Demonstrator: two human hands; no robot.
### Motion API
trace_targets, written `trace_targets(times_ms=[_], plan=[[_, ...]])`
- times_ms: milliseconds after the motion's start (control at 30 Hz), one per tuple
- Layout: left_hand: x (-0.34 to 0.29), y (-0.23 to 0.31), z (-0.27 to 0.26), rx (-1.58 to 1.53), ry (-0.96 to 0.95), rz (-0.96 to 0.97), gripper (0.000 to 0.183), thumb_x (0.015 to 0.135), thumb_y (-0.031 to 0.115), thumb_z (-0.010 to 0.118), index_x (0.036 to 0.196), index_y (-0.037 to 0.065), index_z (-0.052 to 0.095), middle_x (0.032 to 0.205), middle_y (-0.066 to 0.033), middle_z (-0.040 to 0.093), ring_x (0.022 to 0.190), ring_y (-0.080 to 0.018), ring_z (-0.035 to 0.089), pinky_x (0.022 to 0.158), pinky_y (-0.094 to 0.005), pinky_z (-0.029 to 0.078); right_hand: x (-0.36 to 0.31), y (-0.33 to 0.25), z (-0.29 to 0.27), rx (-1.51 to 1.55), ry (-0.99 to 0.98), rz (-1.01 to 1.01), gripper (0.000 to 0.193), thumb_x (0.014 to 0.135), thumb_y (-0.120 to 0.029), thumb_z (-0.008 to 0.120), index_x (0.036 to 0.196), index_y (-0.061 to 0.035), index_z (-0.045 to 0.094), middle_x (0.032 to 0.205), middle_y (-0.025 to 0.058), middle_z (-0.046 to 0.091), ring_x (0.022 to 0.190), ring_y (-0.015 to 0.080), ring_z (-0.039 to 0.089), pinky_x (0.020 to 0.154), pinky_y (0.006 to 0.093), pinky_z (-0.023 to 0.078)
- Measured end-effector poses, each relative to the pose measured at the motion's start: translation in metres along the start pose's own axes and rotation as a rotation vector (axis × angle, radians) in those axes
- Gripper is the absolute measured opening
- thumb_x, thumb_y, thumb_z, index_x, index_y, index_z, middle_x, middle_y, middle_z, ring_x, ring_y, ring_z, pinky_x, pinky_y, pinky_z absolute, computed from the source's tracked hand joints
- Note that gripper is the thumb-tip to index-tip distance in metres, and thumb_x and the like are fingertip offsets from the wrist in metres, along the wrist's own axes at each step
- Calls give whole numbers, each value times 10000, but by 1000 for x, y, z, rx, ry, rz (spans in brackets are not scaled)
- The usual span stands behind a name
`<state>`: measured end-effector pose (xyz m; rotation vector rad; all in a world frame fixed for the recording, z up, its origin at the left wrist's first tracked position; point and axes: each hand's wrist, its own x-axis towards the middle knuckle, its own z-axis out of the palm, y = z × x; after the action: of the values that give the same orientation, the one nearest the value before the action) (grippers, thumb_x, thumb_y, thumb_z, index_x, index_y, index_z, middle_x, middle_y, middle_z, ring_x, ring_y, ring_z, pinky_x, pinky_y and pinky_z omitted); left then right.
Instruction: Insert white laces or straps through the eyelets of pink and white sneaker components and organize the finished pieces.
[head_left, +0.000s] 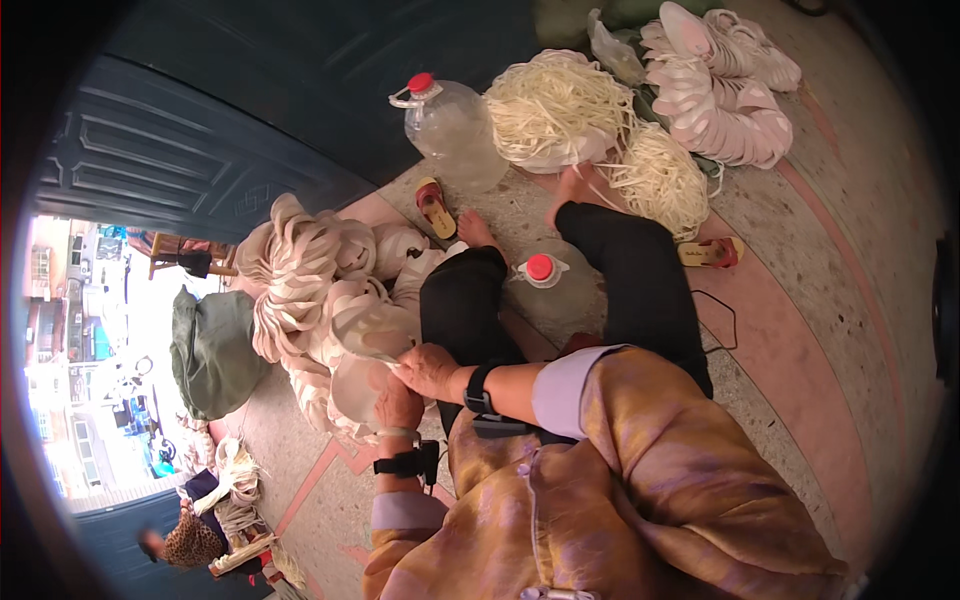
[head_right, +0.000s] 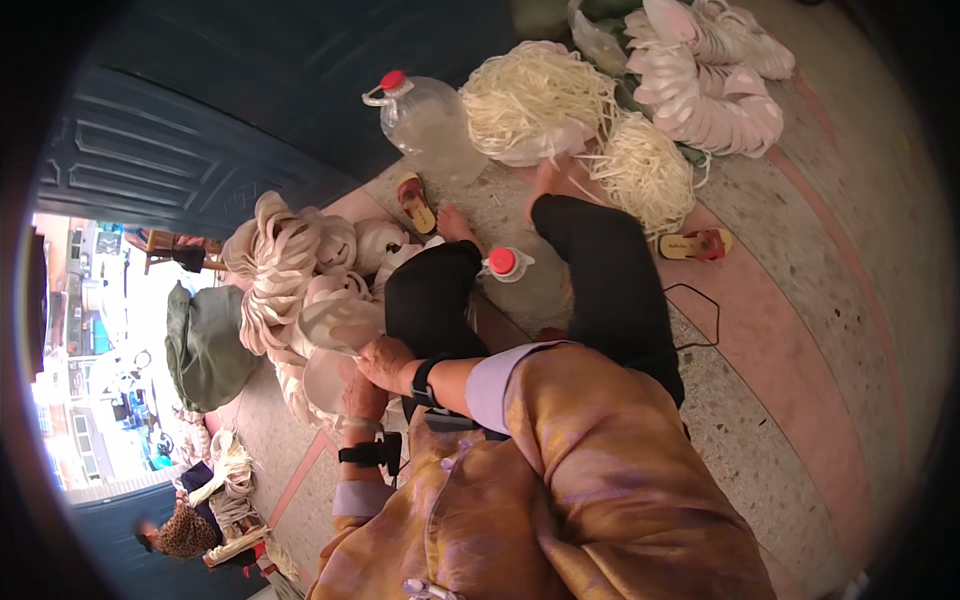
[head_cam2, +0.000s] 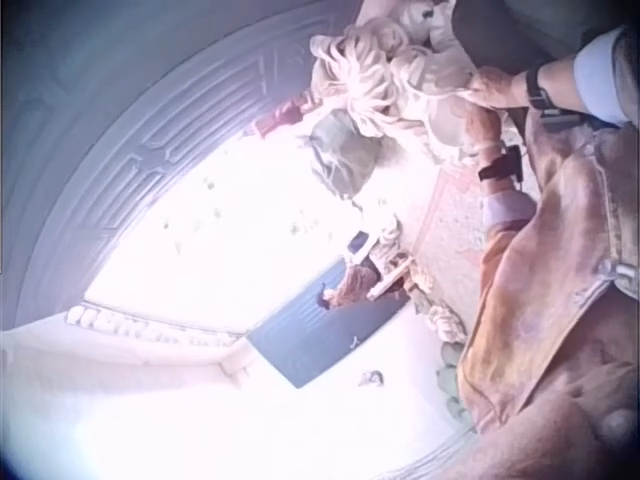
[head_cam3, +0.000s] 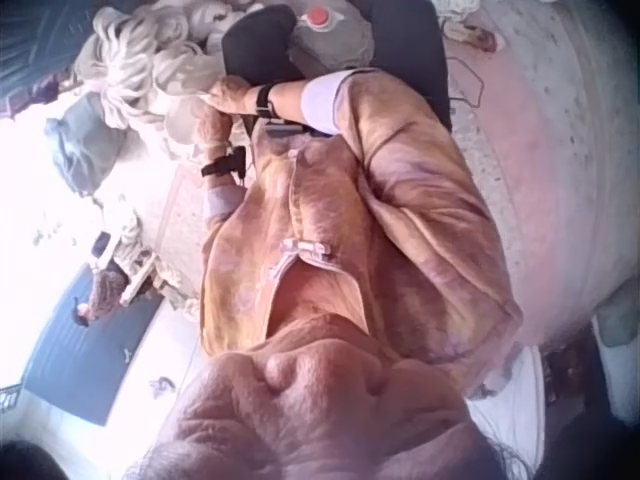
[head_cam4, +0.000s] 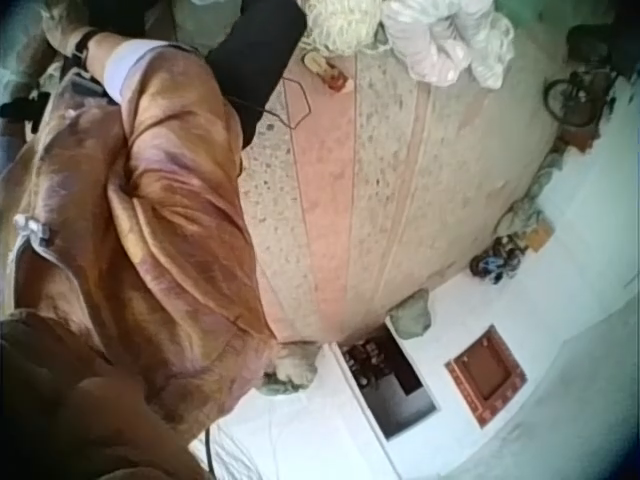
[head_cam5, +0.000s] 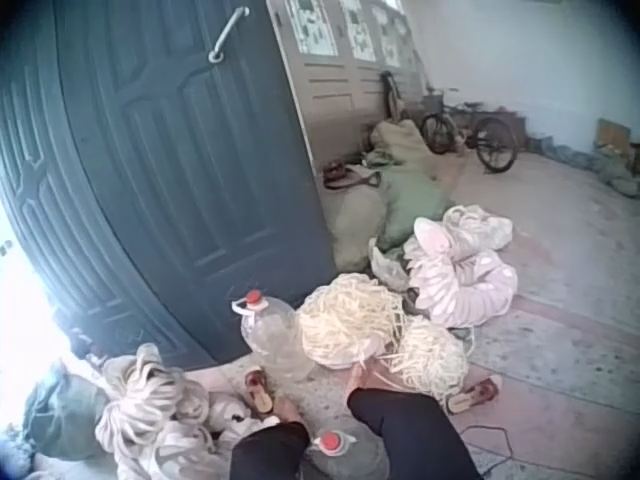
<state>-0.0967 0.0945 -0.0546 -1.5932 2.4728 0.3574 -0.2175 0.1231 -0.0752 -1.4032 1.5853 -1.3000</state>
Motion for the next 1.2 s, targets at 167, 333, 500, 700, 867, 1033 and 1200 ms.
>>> trace_targets(times_ms=[167, 333, 500, 700, 867, 1033, 1200], plan=[[2, -14, 3, -36, 26, 55, 321, 803, 341, 511, 991, 81, 517, 862, -225, 604, 813, -416, 570, 687, -508, 434, 2, -3, 4, -203, -78, -209, 255, 826, -215, 437, 691, -62, 589, 665, 154, 588, 628, 329, 593, 582, 400, 483], [-1, -22, 1, -81, -10, -26, 337, 780, 367, 533, 924, 65, 573, 815, -223, 610, 810, -412, 575, 678, -496, 445, 5, -7, 7, -647, -155, -490, 145, 765, -153, 479, 731, -67, 590, 746, 102, 590, 690, 256, 622, 577, 374, 499], [-8, -55, 14, -77, -29, 72, 311, 748, 333, 592, 881, 51, 611, 789, -202, 622, 787, -384, 596, 663, -443, 473, -4, -32, 1, 15, -429, 114, 256, 758, -229, 531, 934, -44, 555, 894, 161, 603, 827, 346, 597, 729, 421, 462], [-10, -57, 9, -153, -65, -15, 248, 703, 264, 635, 822, 48, 610, 762, -197, 622, 736, -377, 600, 629, -438, 474, -5, -3, 32, -14, -550, 31, 435, 778, -275, 542, 1191, -187, 440, 1030, 154, 581, 972, 374, 525, 831, 446, 405], [1, -57, 5, -95, 135, -5, 175, 753, 203, 514, 875, 77, 524, 783, -225, 598, 690, -407, 572, 611, -496, 444, 17, 13, 54, -403, -279, -319, 213, 762, -219, 516, 826, -50, 629, 626, 146, 601, 657, 310, 621, 604, 389, 495], [8, -46, -24, -132, 38, 70, 254, 794, 284, 532, 993, 144, 603, 719, -151, 615, 701, -342, 594, 633, -453, 459, 71, 14, 16, 162, -131, 39, 244, 805, -221, 540, 765, 12, 603, 639, 114, 600, 543, 188, 571, 503, 319, 448], [-3, -64, -21, -513, 379, 23, 132, 793, 195, 594, 769, 75, 643, 576, -104, 580, 519, -252, 575, 503, -328, 435, 80, -6, -34, 367, -169, 286, 253, 803, -216, 593, 827, 36, 614, 718, 23, 599, 655, 87, 542, 594, 263, 441]])
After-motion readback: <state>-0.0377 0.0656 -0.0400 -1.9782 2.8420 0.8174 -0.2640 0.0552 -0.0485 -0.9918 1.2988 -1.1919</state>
